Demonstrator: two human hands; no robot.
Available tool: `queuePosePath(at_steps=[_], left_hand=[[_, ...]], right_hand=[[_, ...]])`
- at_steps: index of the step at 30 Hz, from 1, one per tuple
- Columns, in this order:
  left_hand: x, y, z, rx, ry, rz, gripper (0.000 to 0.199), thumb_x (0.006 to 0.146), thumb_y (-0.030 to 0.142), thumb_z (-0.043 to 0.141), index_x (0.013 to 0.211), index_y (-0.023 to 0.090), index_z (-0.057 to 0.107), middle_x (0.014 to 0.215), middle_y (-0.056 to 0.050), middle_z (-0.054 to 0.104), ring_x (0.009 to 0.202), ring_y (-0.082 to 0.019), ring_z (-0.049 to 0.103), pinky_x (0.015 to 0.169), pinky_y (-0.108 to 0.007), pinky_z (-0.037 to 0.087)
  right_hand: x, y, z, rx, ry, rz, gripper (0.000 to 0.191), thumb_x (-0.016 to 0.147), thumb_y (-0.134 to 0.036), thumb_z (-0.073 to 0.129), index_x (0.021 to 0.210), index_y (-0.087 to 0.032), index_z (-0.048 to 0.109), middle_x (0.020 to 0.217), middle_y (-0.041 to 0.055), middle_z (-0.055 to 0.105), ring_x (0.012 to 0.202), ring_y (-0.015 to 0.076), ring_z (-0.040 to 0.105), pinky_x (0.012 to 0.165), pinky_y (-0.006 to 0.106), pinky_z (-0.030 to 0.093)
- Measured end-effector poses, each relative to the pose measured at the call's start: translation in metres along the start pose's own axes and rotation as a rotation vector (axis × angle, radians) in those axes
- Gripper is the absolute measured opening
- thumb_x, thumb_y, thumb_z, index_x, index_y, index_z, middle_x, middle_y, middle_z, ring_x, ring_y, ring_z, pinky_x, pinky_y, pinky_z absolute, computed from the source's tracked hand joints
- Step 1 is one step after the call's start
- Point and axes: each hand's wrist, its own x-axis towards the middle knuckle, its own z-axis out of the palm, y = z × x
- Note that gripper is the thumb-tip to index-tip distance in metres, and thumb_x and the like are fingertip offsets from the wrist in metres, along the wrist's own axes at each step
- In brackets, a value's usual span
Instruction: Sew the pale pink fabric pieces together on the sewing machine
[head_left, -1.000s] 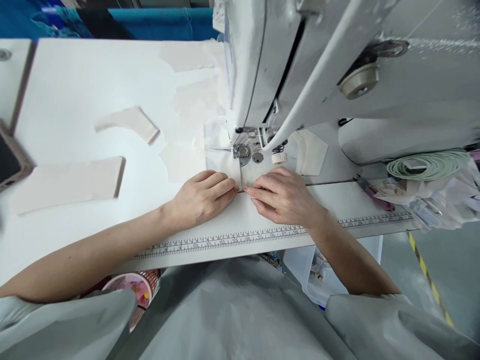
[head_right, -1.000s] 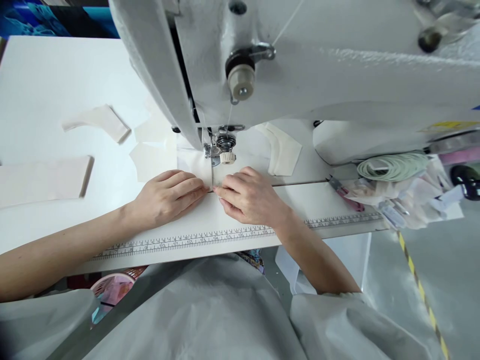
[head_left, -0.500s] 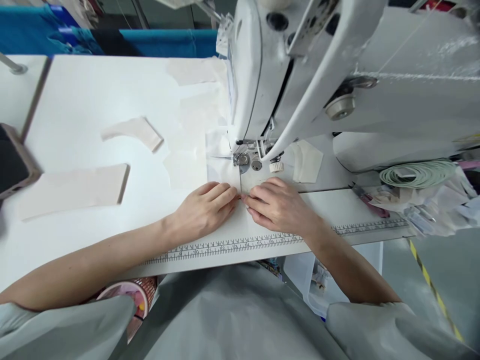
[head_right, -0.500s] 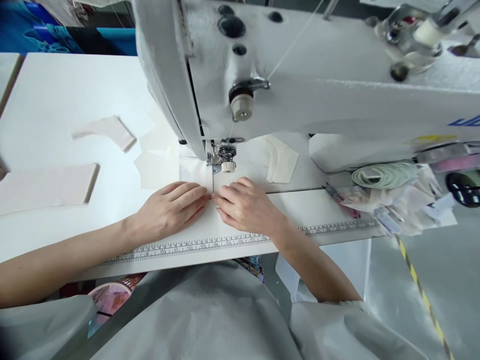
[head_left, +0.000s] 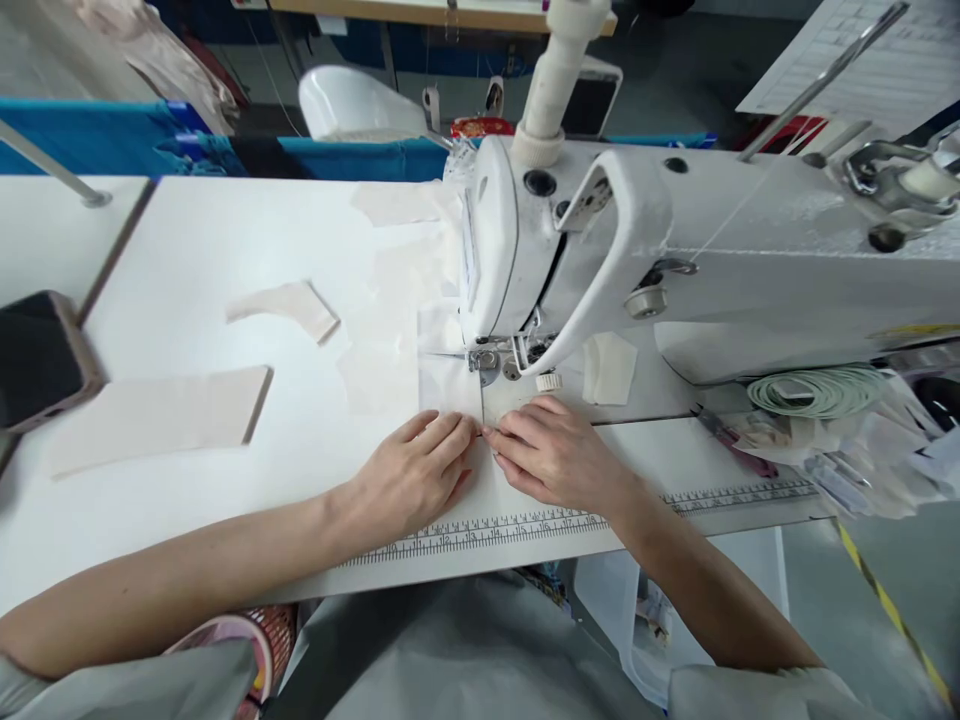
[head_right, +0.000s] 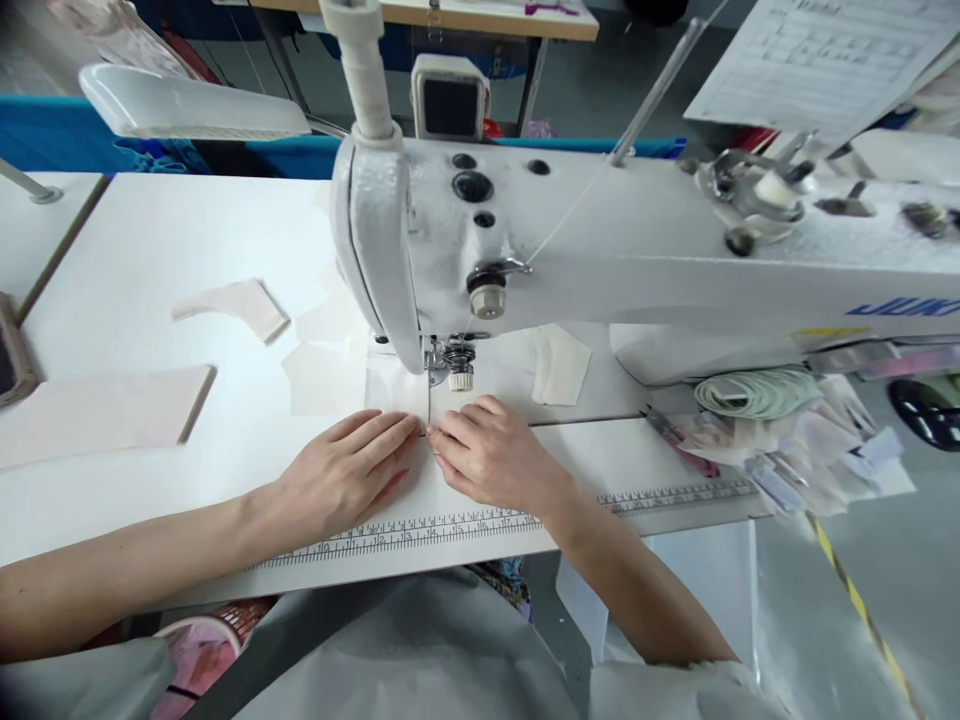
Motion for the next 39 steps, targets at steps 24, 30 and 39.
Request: queuePosePath(at_steps=[24, 30, 39], left_hand=[[0.004, -0.012, 0.006, 0.057, 0.003, -0.024, 0.025, 0.097, 0.016, 0.046, 0.102, 0.005, 0.069, 0.113, -0.016, 0.069, 0.104, -0.026, 0.066, 0.089, -0.039, 0.057], [0.004, -0.019, 0.012, -0.005, -0.009, -0.055, 0.028, 0.096, 0.018, 0.049, 0.113, 0.004, 0.065, 0.118, -0.019, 0.067, 0.109, -0.029, 0.065, 0.091, -0.043, 0.056], [0.006, -0.03, 0.018, 0.003, 0.002, -0.062, 0.031, 0.095, 0.018, 0.048, 0.117, 0.002, 0.063, 0.121, -0.02, 0.066, 0.112, -0.03, 0.063, 0.091, -0.044, 0.056]], right_hand=[[0.01, 0.003, 0.0, -0.072, -0.009, 0.081, 0.024, 0.097, -0.02, 0.046, 0.109, -0.013, 0.066, 0.086, 0.0045, 0.065, 0.079, 0.016, 0.057, 0.077, 0.033, 0.04], [0.014, 0.009, 0.002, -0.142, -0.032, 0.084, 0.027, 0.097, -0.021, 0.045, 0.112, -0.012, 0.066, 0.088, 0.0058, 0.064, 0.077, 0.0159, 0.057, 0.071, 0.032, 0.036], [0.023, 0.013, -0.003, -0.212, -0.063, 0.117, 0.032, 0.097, -0.02, 0.043, 0.119, -0.012, 0.065, 0.096, 0.0074, 0.066, 0.082, 0.0162, 0.056, 0.071, 0.032, 0.038]])
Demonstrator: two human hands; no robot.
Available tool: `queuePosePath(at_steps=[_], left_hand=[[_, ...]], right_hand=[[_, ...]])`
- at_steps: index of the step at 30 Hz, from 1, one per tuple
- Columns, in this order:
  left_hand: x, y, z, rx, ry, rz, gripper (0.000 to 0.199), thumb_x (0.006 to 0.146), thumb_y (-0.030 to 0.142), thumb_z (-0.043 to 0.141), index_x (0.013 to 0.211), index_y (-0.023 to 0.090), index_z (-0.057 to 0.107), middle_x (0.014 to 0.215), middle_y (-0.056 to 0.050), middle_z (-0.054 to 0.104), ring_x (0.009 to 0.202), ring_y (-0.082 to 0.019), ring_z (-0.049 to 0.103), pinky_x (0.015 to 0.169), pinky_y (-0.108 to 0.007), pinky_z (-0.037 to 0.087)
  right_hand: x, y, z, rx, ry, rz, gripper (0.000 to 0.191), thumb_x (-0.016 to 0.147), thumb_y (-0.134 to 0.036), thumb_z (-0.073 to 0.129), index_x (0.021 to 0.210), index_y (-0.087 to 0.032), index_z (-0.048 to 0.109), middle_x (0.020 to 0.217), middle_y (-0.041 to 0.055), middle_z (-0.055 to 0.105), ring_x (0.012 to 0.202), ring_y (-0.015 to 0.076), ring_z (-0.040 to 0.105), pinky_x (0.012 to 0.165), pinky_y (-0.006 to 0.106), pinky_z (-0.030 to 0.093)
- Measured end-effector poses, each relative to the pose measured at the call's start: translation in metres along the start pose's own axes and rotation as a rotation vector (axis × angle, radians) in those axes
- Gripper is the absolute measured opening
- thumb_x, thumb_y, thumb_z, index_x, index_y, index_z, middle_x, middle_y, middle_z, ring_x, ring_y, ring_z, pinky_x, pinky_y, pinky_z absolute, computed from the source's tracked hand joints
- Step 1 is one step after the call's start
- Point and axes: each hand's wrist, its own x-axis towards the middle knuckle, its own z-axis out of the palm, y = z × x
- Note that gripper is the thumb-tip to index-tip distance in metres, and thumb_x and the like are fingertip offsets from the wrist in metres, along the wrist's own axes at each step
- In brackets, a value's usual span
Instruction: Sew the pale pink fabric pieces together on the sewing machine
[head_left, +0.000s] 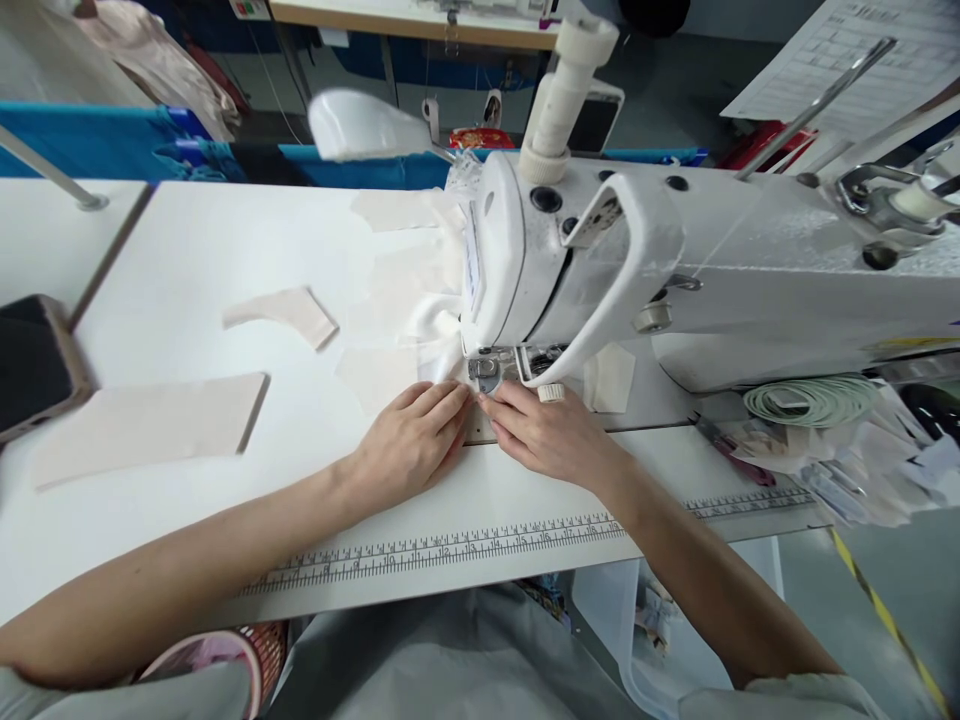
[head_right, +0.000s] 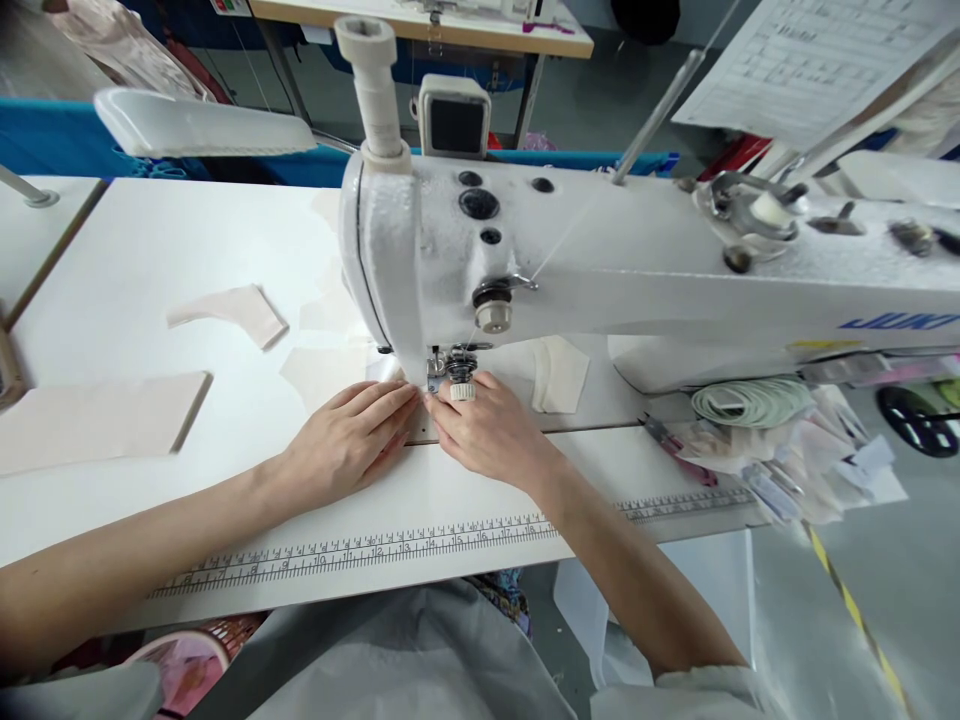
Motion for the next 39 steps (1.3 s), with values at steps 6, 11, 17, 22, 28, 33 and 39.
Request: queuePosePath(at_steps=[6, 11, 17, 22, 28, 33, 39], left_hand=[[0.003, -0.006, 0.001, -0.049, -0.014, -0.038, 0.033, 0.094, 0.017, 0.048, 0.12, 0.003, 0.062, 0.125, -0.02, 0.065, 0.116, -0.03, 0.062, 0.092, -0.045, 0.056], [0.006, -0.011, 0.003, 0.012, -0.013, -0.019, 0.033, 0.095, 0.017, 0.046, 0.118, -0.001, 0.062, 0.124, -0.021, 0.065, 0.117, -0.03, 0.061, 0.092, -0.042, 0.055], [0.009, -0.018, 0.004, -0.009, -0.036, -0.064, 0.033, 0.096, 0.018, 0.046, 0.122, 0.004, 0.06, 0.127, -0.017, 0.064, 0.119, -0.028, 0.06, 0.093, -0.042, 0.053], [0.01, -0.021, 0.005, -0.016, -0.094, -0.1, 0.035, 0.096, 0.021, 0.047, 0.126, 0.005, 0.058, 0.13, -0.017, 0.062, 0.121, -0.029, 0.058, 0.094, -0.043, 0.052], [0.009, -0.02, 0.008, 0.007, -0.089, -0.116, 0.036, 0.097, 0.022, 0.045, 0.127, 0.006, 0.058, 0.133, -0.017, 0.061, 0.123, -0.029, 0.057, 0.093, -0.043, 0.051], [0.008, -0.018, 0.009, -0.012, -0.128, -0.154, 0.04, 0.099, 0.025, 0.04, 0.13, 0.005, 0.056, 0.136, -0.017, 0.058, 0.127, -0.029, 0.053, 0.099, -0.043, 0.048], [0.014, -0.032, -0.002, -0.102, -0.113, -0.293, 0.039, 0.098, 0.023, 0.037, 0.131, 0.01, 0.054, 0.132, -0.015, 0.058, 0.12, -0.026, 0.052, 0.096, -0.04, 0.047]], right_hand=[[0.005, 0.004, 0.002, -0.065, -0.008, 0.022, 0.032, 0.098, -0.02, 0.043, 0.121, -0.014, 0.064, 0.097, 0.0069, 0.067, 0.081, 0.0172, 0.057, 0.074, 0.033, 0.039], [0.005, 0.004, 0.007, -0.117, 0.034, 0.029, 0.031, 0.097, -0.019, 0.044, 0.12, -0.015, 0.064, 0.097, 0.0071, 0.069, 0.086, 0.0196, 0.059, 0.076, 0.034, 0.038], [-0.005, 0.007, 0.018, 0.0, 0.203, 0.147, 0.024, 0.097, -0.021, 0.048, 0.106, -0.014, 0.07, 0.084, 0.0053, 0.071, 0.074, 0.0168, 0.061, 0.073, 0.032, 0.041], [-0.002, 0.021, 0.033, 0.202, 0.326, 0.356, 0.028, 0.098, -0.03, 0.049, 0.088, -0.017, 0.071, 0.076, 0.0047, 0.071, 0.068, 0.0176, 0.063, 0.062, 0.028, 0.042], [-0.001, 0.021, 0.036, 0.094, 0.369, 0.412, 0.036, 0.097, -0.038, 0.051, 0.073, -0.019, 0.07, 0.062, 0.0032, 0.067, 0.057, 0.0158, 0.057, 0.057, 0.028, 0.035], [-0.006, 0.022, 0.032, 0.052, 0.327, 0.388, 0.039, 0.097, -0.039, 0.05, 0.07, -0.018, 0.068, 0.06, 0.0023, 0.065, 0.057, 0.0144, 0.056, 0.06, 0.027, 0.036], [-0.007, 0.024, 0.029, 0.07, 0.349, 0.232, 0.025, 0.095, -0.025, 0.052, 0.079, -0.02, 0.07, 0.064, 0.0004, 0.069, 0.058, 0.0132, 0.058, 0.065, 0.026, 0.04]])
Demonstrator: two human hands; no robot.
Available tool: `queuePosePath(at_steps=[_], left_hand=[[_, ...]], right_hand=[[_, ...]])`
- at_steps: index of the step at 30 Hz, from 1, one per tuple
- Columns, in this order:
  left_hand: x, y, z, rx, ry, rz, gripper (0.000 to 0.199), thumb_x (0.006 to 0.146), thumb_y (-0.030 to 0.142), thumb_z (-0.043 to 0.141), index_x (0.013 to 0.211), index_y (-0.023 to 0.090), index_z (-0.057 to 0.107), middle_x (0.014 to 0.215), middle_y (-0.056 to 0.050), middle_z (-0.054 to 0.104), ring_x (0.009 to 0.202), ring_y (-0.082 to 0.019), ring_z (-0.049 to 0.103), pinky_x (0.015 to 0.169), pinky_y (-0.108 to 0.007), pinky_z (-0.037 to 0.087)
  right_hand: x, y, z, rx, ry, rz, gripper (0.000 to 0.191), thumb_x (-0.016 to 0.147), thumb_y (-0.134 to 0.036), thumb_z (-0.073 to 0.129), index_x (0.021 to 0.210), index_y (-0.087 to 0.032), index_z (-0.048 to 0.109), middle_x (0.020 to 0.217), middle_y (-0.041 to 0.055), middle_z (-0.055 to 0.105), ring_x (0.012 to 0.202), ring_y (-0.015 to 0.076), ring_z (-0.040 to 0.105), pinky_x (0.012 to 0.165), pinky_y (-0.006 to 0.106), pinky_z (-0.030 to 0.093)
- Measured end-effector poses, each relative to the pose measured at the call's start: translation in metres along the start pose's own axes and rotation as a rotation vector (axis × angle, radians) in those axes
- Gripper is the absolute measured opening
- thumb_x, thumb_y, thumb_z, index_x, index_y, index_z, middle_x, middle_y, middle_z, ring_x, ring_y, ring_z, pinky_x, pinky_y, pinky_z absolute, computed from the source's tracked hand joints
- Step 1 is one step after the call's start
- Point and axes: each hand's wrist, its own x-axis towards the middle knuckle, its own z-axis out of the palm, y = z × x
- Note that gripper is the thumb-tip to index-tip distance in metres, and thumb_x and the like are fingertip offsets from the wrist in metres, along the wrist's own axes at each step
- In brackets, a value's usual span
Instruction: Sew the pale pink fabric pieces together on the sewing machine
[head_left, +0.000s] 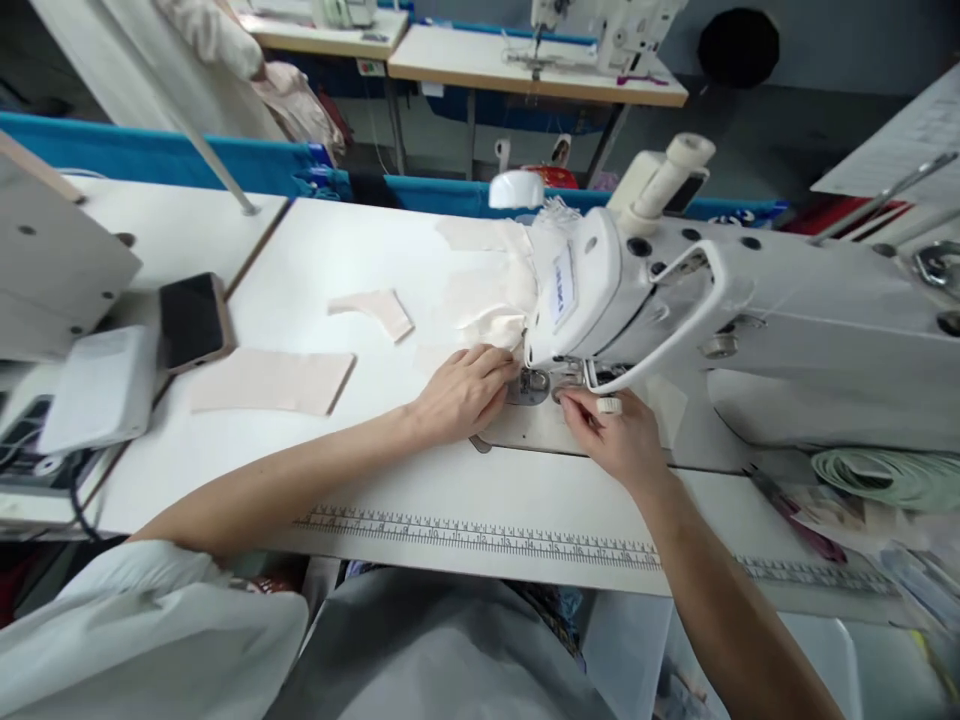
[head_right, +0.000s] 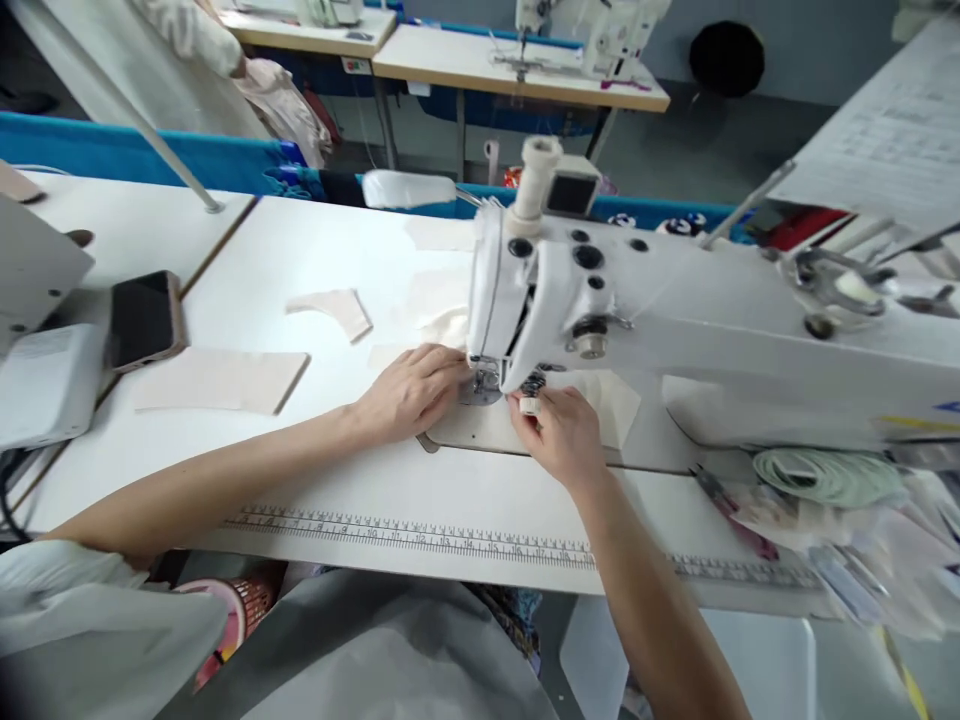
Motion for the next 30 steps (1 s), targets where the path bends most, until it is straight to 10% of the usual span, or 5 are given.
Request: queuePosePath(at_steps=[9, 19, 30], left_hand=[[0.063, -0.06, -0.004, 0.07, -0.022, -0.285, 0.042, 0.098, 0.026, 0.04, 0.136, 0.013, 0.05, 0.144, -0.014, 0.049, 0.128, -0.024, 0.049, 0.104, -0.038, 0.043], [-0.04, -0.113, -0.055, 0.097, 0.019, -0.542, 0.023, 0.085, 0.036, 0.056, 0.083, 0.017, 0.068, 0.087, -0.008, 0.067, 0.085, -0.023, 0.064, 0.066, -0.029, 0.049], [-0.044, -0.102, -0.055, -0.031, 0.023, -0.54, 0.023, 0.08, 0.029, 0.048, 0.073, 0.017, 0.066, 0.092, -0.009, 0.07, 0.08, -0.022, 0.066, 0.072, -0.032, 0.05]], right_hand=[[-0.004, 0.001, -0.004, 0.053, -0.014, -0.109, 0.02, 0.095, -0.022, 0.052, 0.094, -0.018, 0.072, 0.076, 0.0011, 0.075, 0.061, 0.0132, 0.064, 0.065, 0.026, 0.043], [-0.002, -0.008, -0.004, 0.08, -0.06, -0.118, 0.024, 0.097, -0.021, 0.048, 0.093, -0.018, 0.071, 0.066, -0.0007, 0.072, 0.051, 0.0108, 0.058, 0.062, 0.027, 0.039], [-0.006, -0.006, -0.005, 0.096, -0.099, -0.117, 0.025, 0.097, -0.02, 0.047, 0.097, -0.016, 0.072, 0.075, 0.0019, 0.076, 0.053, 0.012, 0.061, 0.061, 0.027, 0.041]])
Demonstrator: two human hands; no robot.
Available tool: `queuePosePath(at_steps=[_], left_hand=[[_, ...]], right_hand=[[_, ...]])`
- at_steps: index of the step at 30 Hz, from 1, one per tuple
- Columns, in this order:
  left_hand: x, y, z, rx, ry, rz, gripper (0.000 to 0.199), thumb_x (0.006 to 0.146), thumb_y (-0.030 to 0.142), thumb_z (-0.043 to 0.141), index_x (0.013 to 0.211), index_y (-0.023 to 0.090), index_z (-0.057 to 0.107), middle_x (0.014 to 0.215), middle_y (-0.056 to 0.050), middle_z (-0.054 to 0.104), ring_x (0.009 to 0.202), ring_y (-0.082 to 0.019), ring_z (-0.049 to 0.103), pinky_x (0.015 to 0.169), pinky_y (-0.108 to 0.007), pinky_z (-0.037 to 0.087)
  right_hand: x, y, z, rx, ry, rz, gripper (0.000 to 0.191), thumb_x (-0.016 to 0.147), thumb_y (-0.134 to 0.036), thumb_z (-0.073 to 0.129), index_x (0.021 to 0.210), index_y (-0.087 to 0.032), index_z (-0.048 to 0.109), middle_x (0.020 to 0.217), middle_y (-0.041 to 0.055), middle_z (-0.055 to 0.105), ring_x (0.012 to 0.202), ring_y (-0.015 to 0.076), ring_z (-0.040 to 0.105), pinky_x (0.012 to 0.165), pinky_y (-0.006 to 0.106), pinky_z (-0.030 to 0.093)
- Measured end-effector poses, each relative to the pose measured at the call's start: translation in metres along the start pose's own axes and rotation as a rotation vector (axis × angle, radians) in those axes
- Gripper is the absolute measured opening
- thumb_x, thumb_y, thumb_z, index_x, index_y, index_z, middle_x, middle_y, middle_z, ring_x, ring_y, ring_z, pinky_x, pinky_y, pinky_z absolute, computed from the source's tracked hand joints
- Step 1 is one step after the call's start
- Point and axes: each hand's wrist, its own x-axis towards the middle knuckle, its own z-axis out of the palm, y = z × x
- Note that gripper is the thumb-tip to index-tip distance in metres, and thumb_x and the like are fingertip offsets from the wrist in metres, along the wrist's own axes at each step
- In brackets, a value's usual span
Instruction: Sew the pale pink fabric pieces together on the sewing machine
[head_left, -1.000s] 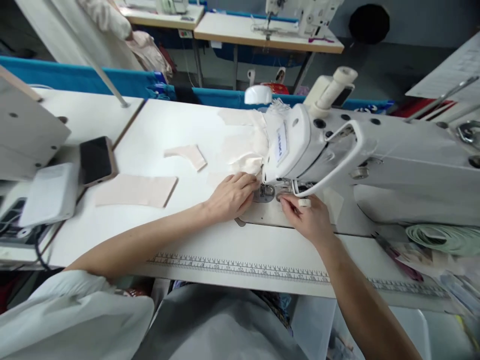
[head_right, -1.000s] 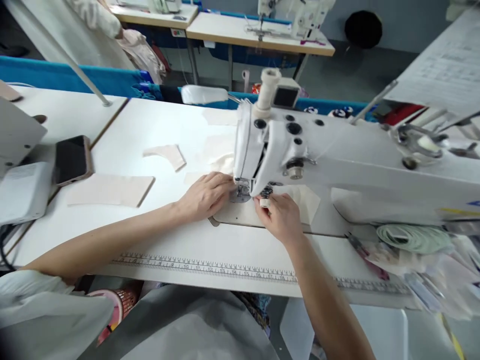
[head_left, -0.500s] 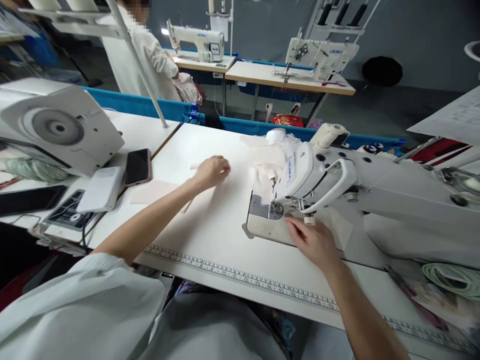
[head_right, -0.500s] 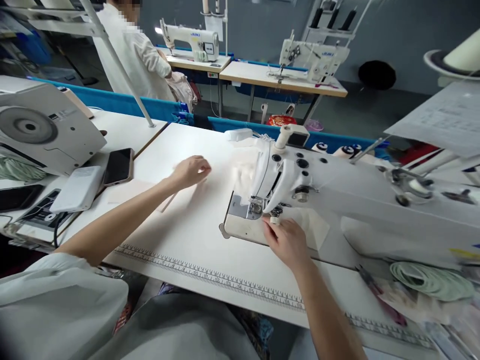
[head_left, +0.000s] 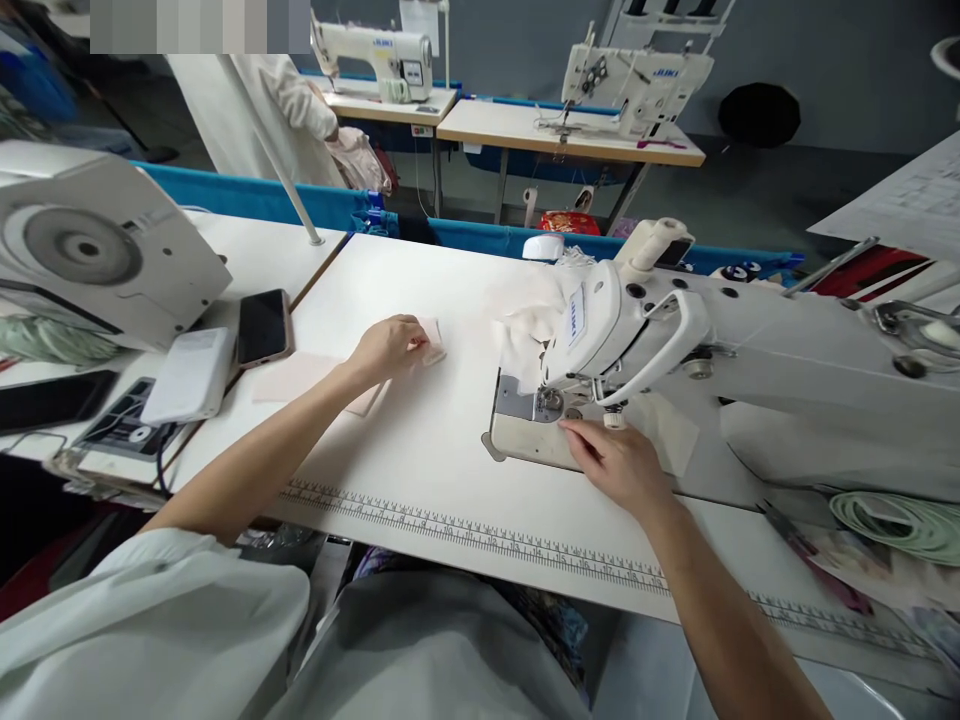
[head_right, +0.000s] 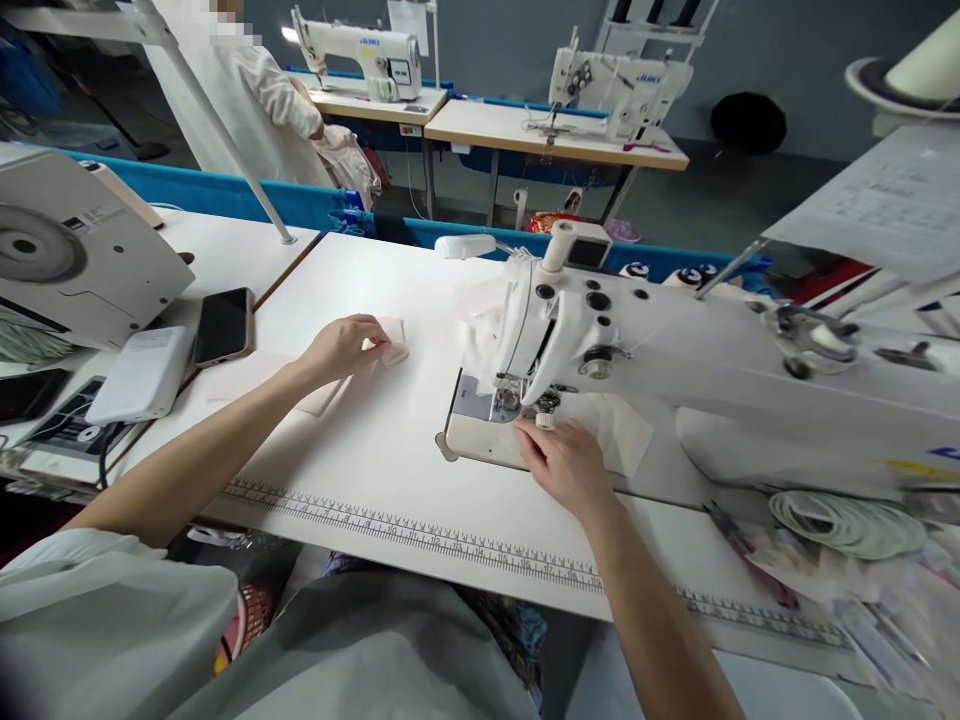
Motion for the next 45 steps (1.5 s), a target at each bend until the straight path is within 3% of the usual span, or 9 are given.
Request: queuePosePath(at_steps=[7, 11, 14, 16, 19, 22, 27, 33, 45], left_hand=[[-0.015, 0.013, -0.042, -0.279, -0.04, -0.101, 0.03, 0.081, 0.043, 0.054, 0.087, 0.016, 0.064, 0.085, -0.008, 0.071, 0.083, -0.023, 0.068, 0.071, -0.032, 0.054], [-0.037, 0.049, -0.048, -0.639, -0.499, 0.011, 0.024, 0.083, 0.043, 0.058, 0.087, 0.019, 0.059, 0.076, -0.005, 0.071, 0.073, -0.019, 0.07, 0.066, -0.03, 0.055], [-0.036, 0.079, -0.023, -0.773, -0.853, 0.021, 0.023, 0.087, 0.042, 0.053, 0.089, 0.02, 0.056, 0.074, -0.005, 0.072, 0.066, -0.018, 0.071, 0.059, -0.028, 0.055], [-0.024, 0.095, 0.0, -0.749, -0.913, 0.068, 0.019, 0.089, 0.037, 0.05, 0.088, 0.019, 0.057, 0.074, -0.005, 0.073, 0.062, -0.016, 0.07, 0.054, -0.026, 0.053], [-0.003, 0.112, 0.028, -0.571, -0.825, 0.114, 0.014, 0.088, 0.024, 0.049, 0.086, 0.019, 0.062, 0.071, -0.001, 0.071, 0.055, -0.012, 0.064, 0.053, -0.024, 0.049], [0.005, 0.12, 0.038, -0.327, -0.546, 0.17, 0.017, 0.087, 0.019, 0.052, 0.095, 0.017, 0.067, 0.075, -0.001, 0.071, 0.064, -0.013, 0.065, 0.062, -0.025, 0.05], [-0.039, 0.12, 0.032, -0.052, -0.077, 0.351, 0.027, 0.096, 0.024, 0.046, 0.113, 0.012, 0.063, 0.097, -0.01, 0.07, 0.083, -0.019, 0.066, 0.066, -0.03, 0.052], [-0.106, 0.115, 0.044, 0.163, -0.08, 0.742, 0.032, 0.097, 0.018, 0.046, 0.125, 0.011, 0.06, 0.138, -0.014, 0.058, 0.127, -0.026, 0.054, 0.103, -0.041, 0.049], [-0.11, 0.103, 0.029, -0.092, -0.155, 0.657, 0.036, 0.099, 0.024, 0.045, 0.133, 0.019, 0.056, 0.136, -0.012, 0.06, 0.126, -0.024, 0.056, 0.108, -0.045, 0.046]], right_hand=[[-0.001, 0.002, -0.001, 0.027, -0.06, 0.056, 0.027, 0.097, -0.022, 0.045, 0.099, -0.019, 0.071, 0.074, 0.0017, 0.075, 0.055, 0.0128, 0.06, 0.064, 0.028, 0.039], [0.0, 0.0, -0.009, 0.111, -0.114, 0.088, 0.025, 0.096, -0.022, 0.046, 0.09, -0.02, 0.07, 0.072, 0.001, 0.074, 0.057, 0.0121, 0.059, 0.064, 0.027, 0.038], [0.003, -0.004, -0.016, 0.225, -0.176, 0.1, 0.028, 0.096, -0.025, 0.046, 0.077, -0.021, 0.066, 0.069, 0.0003, 0.07, 0.059, 0.0114, 0.057, 0.064, 0.026, 0.039], [0.005, -0.008, -0.019, 0.287, -0.186, 0.07, 0.028, 0.096, -0.025, 0.046, 0.075, -0.021, 0.064, 0.065, -0.0007, 0.066, 0.059, 0.0113, 0.056, 0.064, 0.026, 0.04], [0.006, -0.014, -0.016, 0.294, -0.144, -0.014, 0.024, 0.096, -0.024, 0.047, 0.084, -0.019, 0.067, 0.068, -0.0006, 0.064, 0.064, 0.0115, 0.056, 0.067, 0.026, 0.04], [0.004, -0.019, -0.01, 0.197, -0.154, -0.086, 0.024, 0.097, -0.028, 0.048, 0.103, -0.018, 0.069, 0.084, 0.0028, 0.067, 0.072, 0.0127, 0.058, 0.072, 0.028, 0.041], [0.004, -0.029, -0.006, 0.015, -0.197, -0.107, 0.033, 0.097, -0.031, 0.047, 0.119, -0.015, 0.066, 0.088, 0.0049, 0.065, 0.073, 0.0149, 0.056, 0.074, 0.032, 0.037], [0.012, -0.043, -0.001, -0.083, -0.258, -0.003, 0.039, 0.097, -0.025, 0.041, 0.129, -0.012, 0.06, 0.086, 0.0052, 0.069, 0.072, 0.016, 0.058, 0.074, 0.034, 0.034], [0.005, -0.044, -0.004, -0.143, -0.195, 0.025, 0.036, 0.1, -0.032, 0.044, 0.122, -0.013, 0.066, 0.074, 0.0034, 0.069, 0.067, 0.0151, 0.061, 0.071, 0.033, 0.033]])
